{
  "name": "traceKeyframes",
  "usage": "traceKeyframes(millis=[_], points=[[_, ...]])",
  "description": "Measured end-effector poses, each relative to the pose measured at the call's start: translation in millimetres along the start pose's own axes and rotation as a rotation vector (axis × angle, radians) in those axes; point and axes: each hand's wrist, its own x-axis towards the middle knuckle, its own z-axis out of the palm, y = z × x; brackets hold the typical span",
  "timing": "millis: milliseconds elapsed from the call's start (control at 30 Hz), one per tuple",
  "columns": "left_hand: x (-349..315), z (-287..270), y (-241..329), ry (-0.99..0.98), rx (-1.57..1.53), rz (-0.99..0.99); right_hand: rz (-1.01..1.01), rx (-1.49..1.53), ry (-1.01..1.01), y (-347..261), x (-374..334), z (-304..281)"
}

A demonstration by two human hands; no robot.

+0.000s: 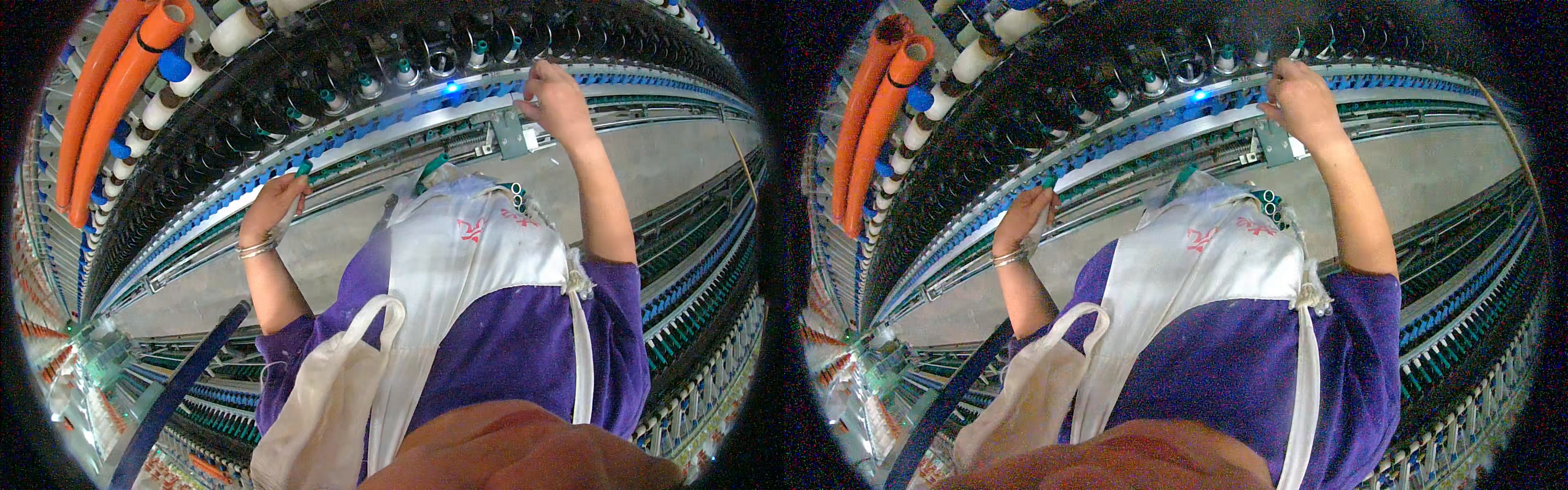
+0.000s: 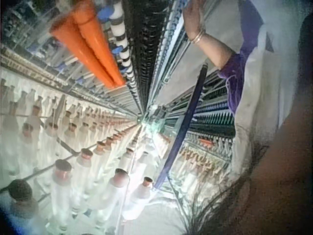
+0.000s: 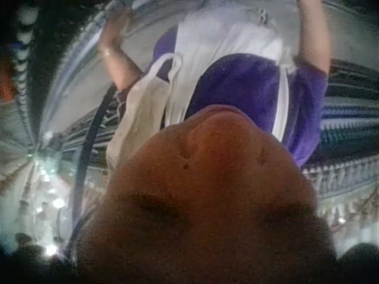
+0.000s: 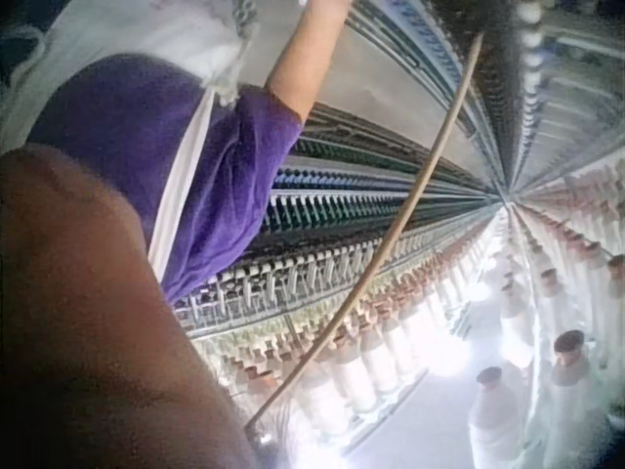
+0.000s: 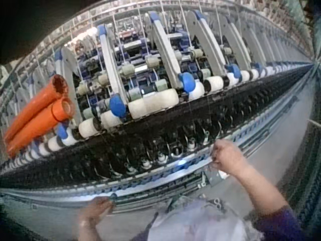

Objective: The person walks along a textile machine and replaces empty spools with new ones. They remove empty spools from the machine, place them in a bin, and then install new spools from a nearby container. The person repeats this process for multiple spools along the machine.

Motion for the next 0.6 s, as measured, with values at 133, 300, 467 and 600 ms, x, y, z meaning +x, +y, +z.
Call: traceKeyframes(millis=[133,300,467,600], points=[[1,3,-28,-0.051,-0.218,-0.018,0.132,0.607,0.139,25,4,11],[29,20,-93,0.201,-0.726,-0.014,0.156,1.138,-0.153,36,21,20],[62,20,-148,0.557,-1.282,-0.08,-0.409,-0.727,-0.214,45,37,67],[63,18,-138,0.639,-1.299,-0.086,-0.193,-0.889,-0.339,48,53,101]])
